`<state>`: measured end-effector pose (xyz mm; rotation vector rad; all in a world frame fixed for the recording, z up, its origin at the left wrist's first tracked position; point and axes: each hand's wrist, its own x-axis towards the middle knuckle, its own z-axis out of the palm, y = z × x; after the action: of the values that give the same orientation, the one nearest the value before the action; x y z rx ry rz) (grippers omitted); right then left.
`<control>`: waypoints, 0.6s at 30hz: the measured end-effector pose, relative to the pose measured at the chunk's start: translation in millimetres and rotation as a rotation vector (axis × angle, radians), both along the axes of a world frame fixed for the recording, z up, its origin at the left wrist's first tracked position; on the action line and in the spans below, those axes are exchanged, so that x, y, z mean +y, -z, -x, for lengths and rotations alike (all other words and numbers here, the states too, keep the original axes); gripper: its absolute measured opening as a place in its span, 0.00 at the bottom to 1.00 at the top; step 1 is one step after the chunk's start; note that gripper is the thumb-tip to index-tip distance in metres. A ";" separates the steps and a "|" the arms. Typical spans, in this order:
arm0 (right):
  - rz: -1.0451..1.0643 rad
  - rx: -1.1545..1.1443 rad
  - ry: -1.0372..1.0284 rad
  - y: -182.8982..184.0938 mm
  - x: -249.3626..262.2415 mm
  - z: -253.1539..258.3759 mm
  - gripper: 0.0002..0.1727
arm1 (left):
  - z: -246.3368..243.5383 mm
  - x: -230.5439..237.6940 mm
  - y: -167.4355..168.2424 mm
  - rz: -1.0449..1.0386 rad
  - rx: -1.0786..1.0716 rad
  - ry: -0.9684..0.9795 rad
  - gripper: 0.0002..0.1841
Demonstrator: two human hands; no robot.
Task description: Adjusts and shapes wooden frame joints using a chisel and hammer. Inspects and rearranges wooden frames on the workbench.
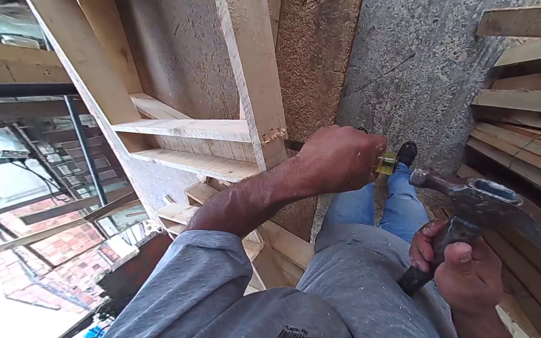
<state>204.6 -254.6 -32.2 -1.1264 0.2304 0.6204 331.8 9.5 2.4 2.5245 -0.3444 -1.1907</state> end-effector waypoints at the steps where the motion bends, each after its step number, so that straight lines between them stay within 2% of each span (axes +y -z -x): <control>1: 0.000 -0.003 0.002 -0.3 -0.1 -0.2 0.22 | 0.0 0.3 0.2 -0.001 0.001 0.000 0.10; 7: -0.012 -0.034 0.045 -2.7 2.6 -2.1 0.22 | -3.5 0.6 -0.1 0.003 0.043 -0.010 0.09; 11: -0.076 -0.010 0.091 1.9 23.0 4.2 0.24 | -5.8 2.1 -2.8 -0.014 0.048 -0.041 0.08; 14: -0.131 0.023 0.052 10.2 34.8 8.6 0.23 | -5.0 1.3 -1.1 -0.018 0.006 -0.065 0.08; 18: -0.119 0.062 0.042 10.4 14.1 -9.6 0.26 | -2.8 0.6 -1.8 -0.069 -0.015 -0.076 0.08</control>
<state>214.3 -240.5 -42.6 -0.9864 0.2664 0.6249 334.7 10.1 4.1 2.5819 -0.2124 -1.1741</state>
